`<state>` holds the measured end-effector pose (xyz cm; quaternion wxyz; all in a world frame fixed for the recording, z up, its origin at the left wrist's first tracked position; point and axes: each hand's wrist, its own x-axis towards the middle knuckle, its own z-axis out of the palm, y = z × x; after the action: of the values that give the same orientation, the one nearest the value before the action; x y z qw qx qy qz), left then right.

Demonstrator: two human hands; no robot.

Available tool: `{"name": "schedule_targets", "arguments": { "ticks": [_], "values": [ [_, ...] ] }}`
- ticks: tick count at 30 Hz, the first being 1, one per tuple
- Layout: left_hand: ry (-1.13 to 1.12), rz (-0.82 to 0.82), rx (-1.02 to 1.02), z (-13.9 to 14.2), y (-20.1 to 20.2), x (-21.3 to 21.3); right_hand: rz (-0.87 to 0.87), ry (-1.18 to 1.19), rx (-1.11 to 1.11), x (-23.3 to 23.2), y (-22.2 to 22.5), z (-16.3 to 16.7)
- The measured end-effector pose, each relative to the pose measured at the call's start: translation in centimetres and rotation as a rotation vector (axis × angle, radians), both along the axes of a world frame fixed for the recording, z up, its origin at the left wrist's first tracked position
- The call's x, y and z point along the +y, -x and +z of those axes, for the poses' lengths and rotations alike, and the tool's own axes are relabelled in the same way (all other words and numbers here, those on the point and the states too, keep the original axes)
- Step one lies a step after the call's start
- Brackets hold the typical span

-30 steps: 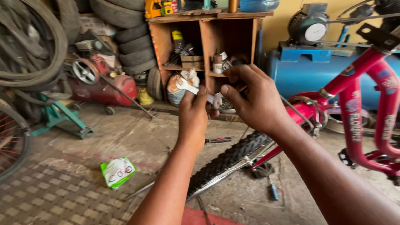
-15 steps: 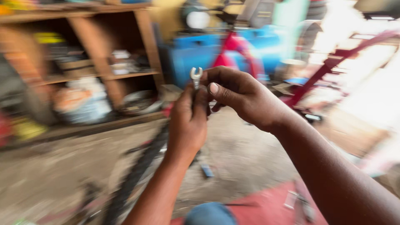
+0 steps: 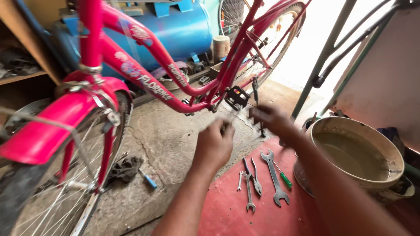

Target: The person opens a green package containing a bicycle cable and removes the cable. They then thread the cable through the handlebar brake lever and route it down the frame, using a wrench to tighten the cable at the brake caliper.

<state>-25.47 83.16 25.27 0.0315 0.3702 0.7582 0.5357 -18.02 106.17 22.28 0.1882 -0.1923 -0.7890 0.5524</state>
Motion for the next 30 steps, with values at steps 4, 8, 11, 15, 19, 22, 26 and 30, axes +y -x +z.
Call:
{"name": "schedule_targets", "arguments": {
  "ticks": [4,8,11,15,19,22,26,30],
  "values": [
    [0.224,0.010,-0.056,-5.6,0.5,-0.1,-0.182,-0.236,-0.456,3.1,0.0,-16.4],
    [0.377,0.030,-0.127,-8.0,1.8,-0.4,-0.190,-0.457,-0.711,2.5,-1.7,-29.2],
    [0.378,0.036,-0.131,-8.3,2.8,-0.8,-0.171,-0.435,-0.792,1.2,-2.5,-34.4],
    [0.362,0.058,-0.184,-7.9,4.0,-1.2,-0.129,-0.516,-0.975,-0.2,-2.3,-38.4],
    [0.320,0.039,-0.158,-7.2,4.8,-1.6,-0.293,-0.405,-0.962,-0.7,-2.3,-40.5],
    [0.325,0.054,-0.149,-6.7,4.9,-1.4,-0.268,-0.459,-0.962,-0.4,-3.3,-42.0],
    [0.279,0.072,-0.153,-6.0,4.6,-1.0,-0.260,-0.417,-0.951,0.6,-3.6,-42.7],
    [0.262,0.105,-0.190,-4.8,3.9,-0.9,-0.382,-0.399,-0.705,2.4,-1.7,-39.3]
  ]
}}
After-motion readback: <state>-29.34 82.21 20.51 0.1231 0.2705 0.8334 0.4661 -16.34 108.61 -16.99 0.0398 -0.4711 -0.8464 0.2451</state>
